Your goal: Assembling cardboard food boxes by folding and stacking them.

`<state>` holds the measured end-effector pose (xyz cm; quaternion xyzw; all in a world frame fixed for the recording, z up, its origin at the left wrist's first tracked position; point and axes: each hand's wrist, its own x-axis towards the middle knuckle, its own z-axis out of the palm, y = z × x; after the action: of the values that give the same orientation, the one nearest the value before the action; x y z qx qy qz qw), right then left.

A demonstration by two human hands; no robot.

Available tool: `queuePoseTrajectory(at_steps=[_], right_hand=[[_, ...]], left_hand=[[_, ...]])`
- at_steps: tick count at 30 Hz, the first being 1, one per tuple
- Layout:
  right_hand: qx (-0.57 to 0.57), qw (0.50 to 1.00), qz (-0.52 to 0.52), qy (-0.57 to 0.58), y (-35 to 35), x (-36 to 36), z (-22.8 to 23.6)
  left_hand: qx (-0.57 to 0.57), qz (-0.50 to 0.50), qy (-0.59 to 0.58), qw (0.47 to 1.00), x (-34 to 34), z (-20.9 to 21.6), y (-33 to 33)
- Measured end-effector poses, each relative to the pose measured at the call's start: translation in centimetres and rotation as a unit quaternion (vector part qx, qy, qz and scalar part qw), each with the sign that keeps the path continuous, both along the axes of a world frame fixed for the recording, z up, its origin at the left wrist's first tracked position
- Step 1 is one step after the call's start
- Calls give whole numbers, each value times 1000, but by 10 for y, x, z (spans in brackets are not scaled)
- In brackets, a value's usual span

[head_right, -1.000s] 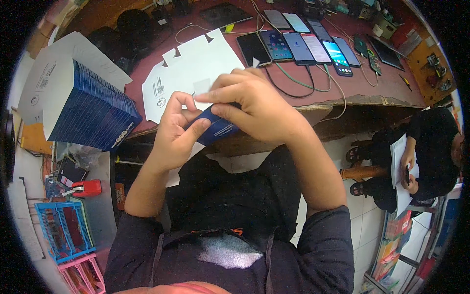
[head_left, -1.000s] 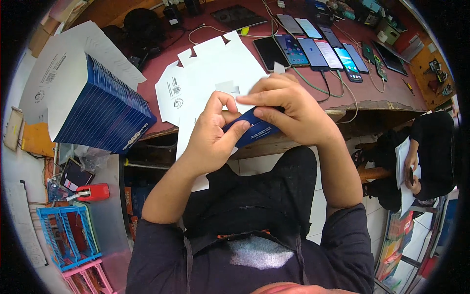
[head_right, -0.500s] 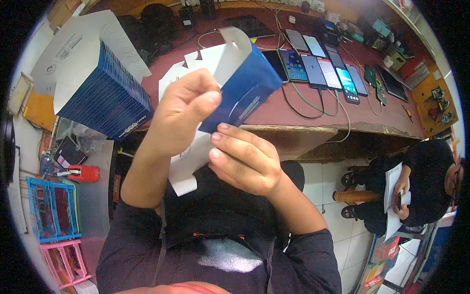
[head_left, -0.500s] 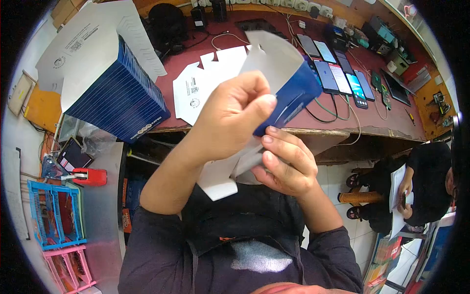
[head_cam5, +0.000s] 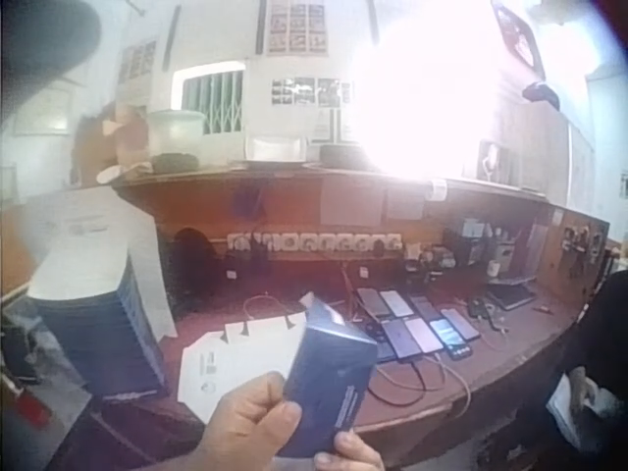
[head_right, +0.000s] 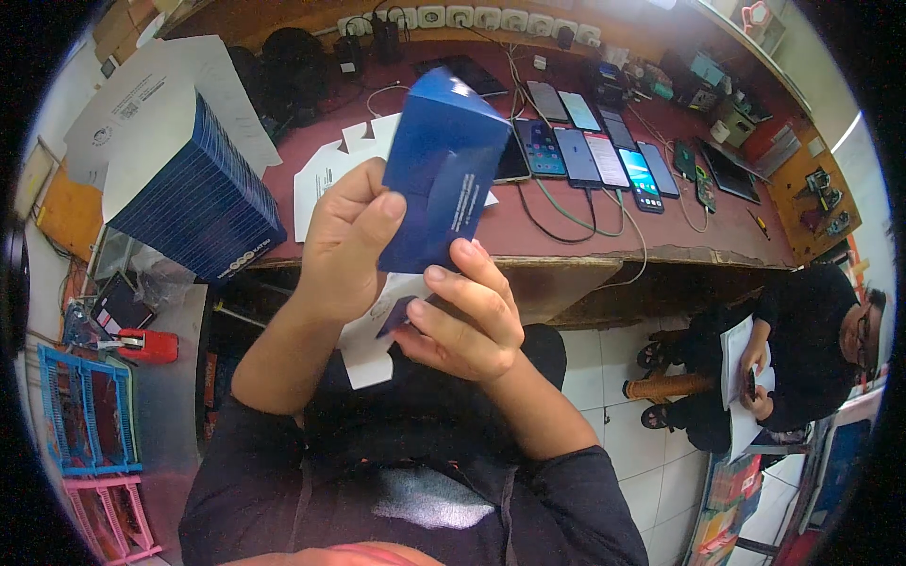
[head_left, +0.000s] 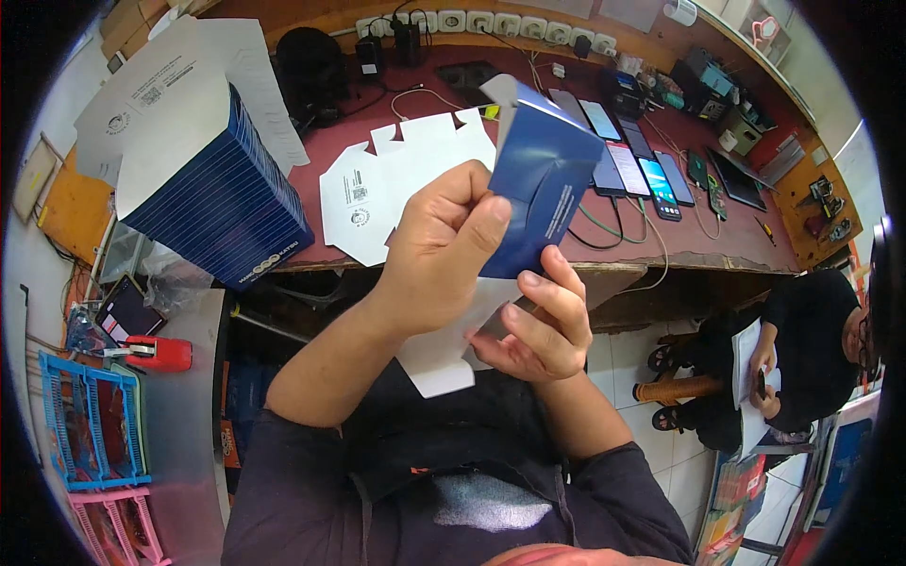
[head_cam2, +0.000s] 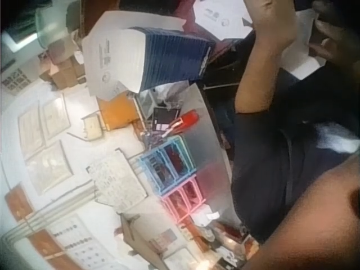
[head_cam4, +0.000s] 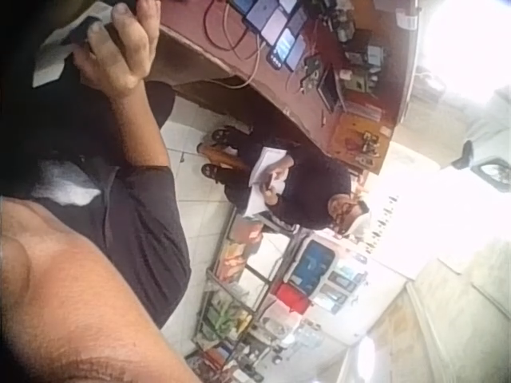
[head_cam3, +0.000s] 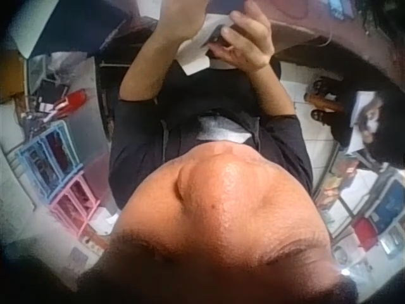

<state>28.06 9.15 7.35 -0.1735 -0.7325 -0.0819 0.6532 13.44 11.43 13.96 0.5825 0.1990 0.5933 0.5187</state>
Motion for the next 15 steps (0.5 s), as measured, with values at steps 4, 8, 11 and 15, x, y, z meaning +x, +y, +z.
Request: queuePoseTrajectory(at_steps=[4, 8, 11, 15], right_hand=[[-9, 992, 92, -85, -6, 12, 20], [1, 982, 114, -151, -17, 11, 36], [-5, 985, 150, -90, -19, 10, 41], [-28, 996, 51, -72, -26, 14, 58]], left_hand=[[-35, -86, -63, 994, -8, 33, -3], [-67, -104, 26, 992, -32, 61, 9], [-59, -52, 76, 994, -31, 63, 10], [-7, 32, -9, 999, -23, 58, -26]])
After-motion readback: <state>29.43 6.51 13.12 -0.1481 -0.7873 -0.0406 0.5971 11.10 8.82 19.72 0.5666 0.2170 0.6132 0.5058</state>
